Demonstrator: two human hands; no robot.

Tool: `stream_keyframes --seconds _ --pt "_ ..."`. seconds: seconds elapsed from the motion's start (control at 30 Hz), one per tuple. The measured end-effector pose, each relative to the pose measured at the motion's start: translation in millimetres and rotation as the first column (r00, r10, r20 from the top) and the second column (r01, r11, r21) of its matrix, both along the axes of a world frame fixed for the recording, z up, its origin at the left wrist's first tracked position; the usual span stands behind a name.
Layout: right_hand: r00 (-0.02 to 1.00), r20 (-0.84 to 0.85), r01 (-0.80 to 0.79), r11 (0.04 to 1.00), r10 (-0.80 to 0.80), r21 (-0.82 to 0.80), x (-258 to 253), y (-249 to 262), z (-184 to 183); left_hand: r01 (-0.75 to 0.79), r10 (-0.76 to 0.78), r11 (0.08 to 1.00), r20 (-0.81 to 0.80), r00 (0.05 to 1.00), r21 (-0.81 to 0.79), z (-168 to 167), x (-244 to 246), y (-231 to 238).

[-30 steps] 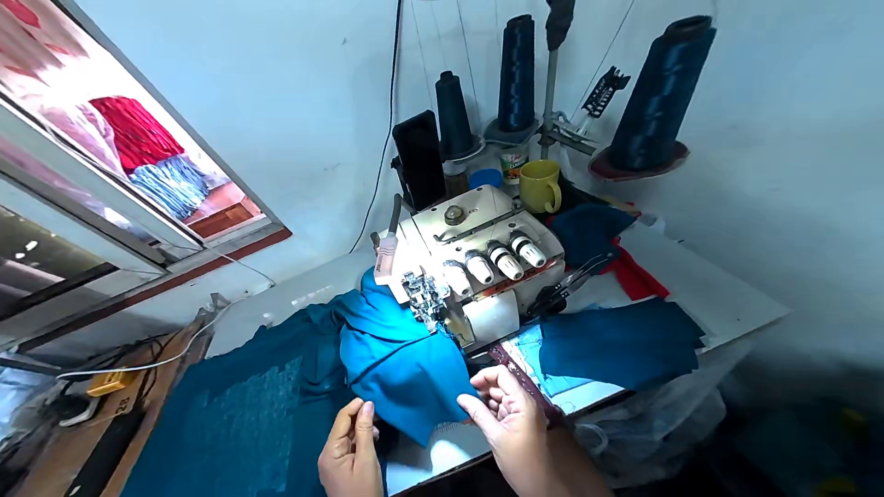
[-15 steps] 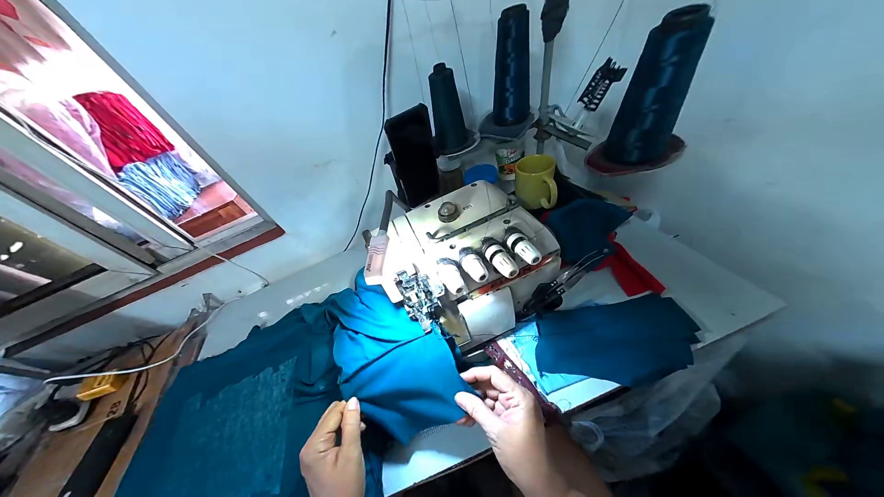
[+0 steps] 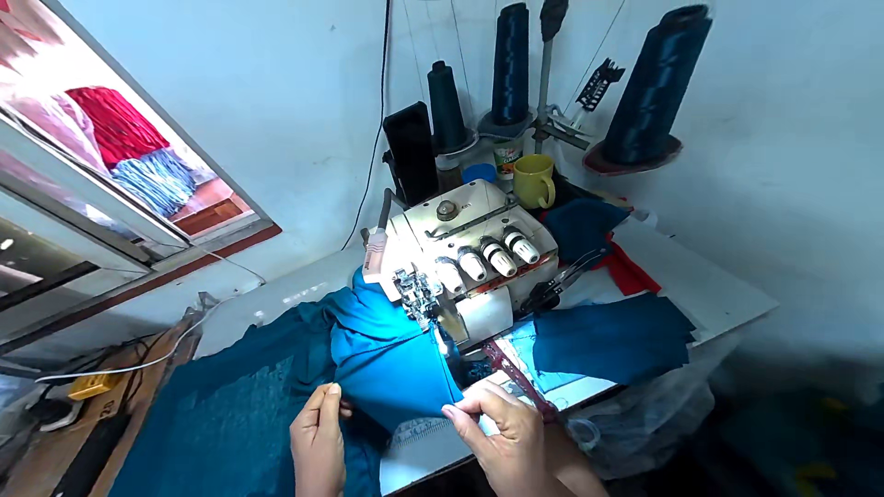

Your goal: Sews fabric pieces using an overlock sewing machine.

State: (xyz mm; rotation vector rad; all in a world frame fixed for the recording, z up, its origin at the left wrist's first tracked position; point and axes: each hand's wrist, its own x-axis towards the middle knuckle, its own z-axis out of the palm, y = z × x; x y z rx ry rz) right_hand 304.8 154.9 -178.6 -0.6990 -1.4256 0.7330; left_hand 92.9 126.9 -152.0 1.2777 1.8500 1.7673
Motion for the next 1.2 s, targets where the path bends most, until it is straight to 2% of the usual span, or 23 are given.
stream_keyframes --seconds 0.13,0.27,0.33,0.4,0.47,0.53,0.6,0.67,0.73,0.9,1.07,1.2 --pt "0.999 -0.051 -0.007 0.996 0.003 -0.091 -1 0 -8 0.083 -0.083 0.997 0.089 0.993 0.003 -5 1 -4" --pt "0.996 -0.088 -0.010 0.980 -0.007 -0.198 -2 1 -9 0.123 -0.123 0.992 0.056 0.991 0.001 -4 -3 -7" --pt "0.993 -0.116 -0.034 0.965 0.004 -0.260 -4 2 -7 0.075 -0.075 0.997 0.001 0.997 0.000 -2 -2 -6" --pt "0.983 -0.177 -0.113 0.930 0.053 -0.348 -5 3 -4 -0.091 0.096 0.995 -0.231 0.968 0.032 -2 7 -5" --pt "0.969 -0.211 -0.214 0.853 0.125 -0.477 -3 5 0 -0.195 0.217 0.976 -0.545 0.810 0.098 0 25 -8" --pt "0.959 -0.234 -0.267 0.791 0.161 -0.551 0 6 1 -0.095 0.175 0.984 -0.707 0.686 0.151 2 51 -9" --pt "0.965 -0.221 -0.235 0.838 0.141 -0.493 -2 5 -5 0.036 0.052 0.994 -0.750 0.660 0.100 -6 74 -5" --pt "0.970 -0.212 -0.195 0.890 0.115 -0.411 -3 1 -11 0.060 0.002 0.997 -0.747 0.665 0.056 -18 83 1" --pt "0.970 -0.220 -0.183 0.902 0.101 -0.392 -3 1 -10 0.021 0.005 0.999 -0.751 0.660 0.025 -19 81 6" --pt "0.987 -0.149 -0.118 0.922 0.066 -0.369 -16 21 0 0.061 -0.061 0.998 -0.640 0.766 -0.022 -6 62 25" --pt "0.992 -0.124 -0.039 0.859 -0.029 -0.510 -37 51 13 0.261 -0.294 0.956 -0.437 0.850 -0.135 9 27 59" --pt "0.994 -0.107 -0.028 0.833 -0.038 -0.552 -42 61 16 0.310 -0.358 0.933 -0.390 0.849 -0.181 16 15 73"
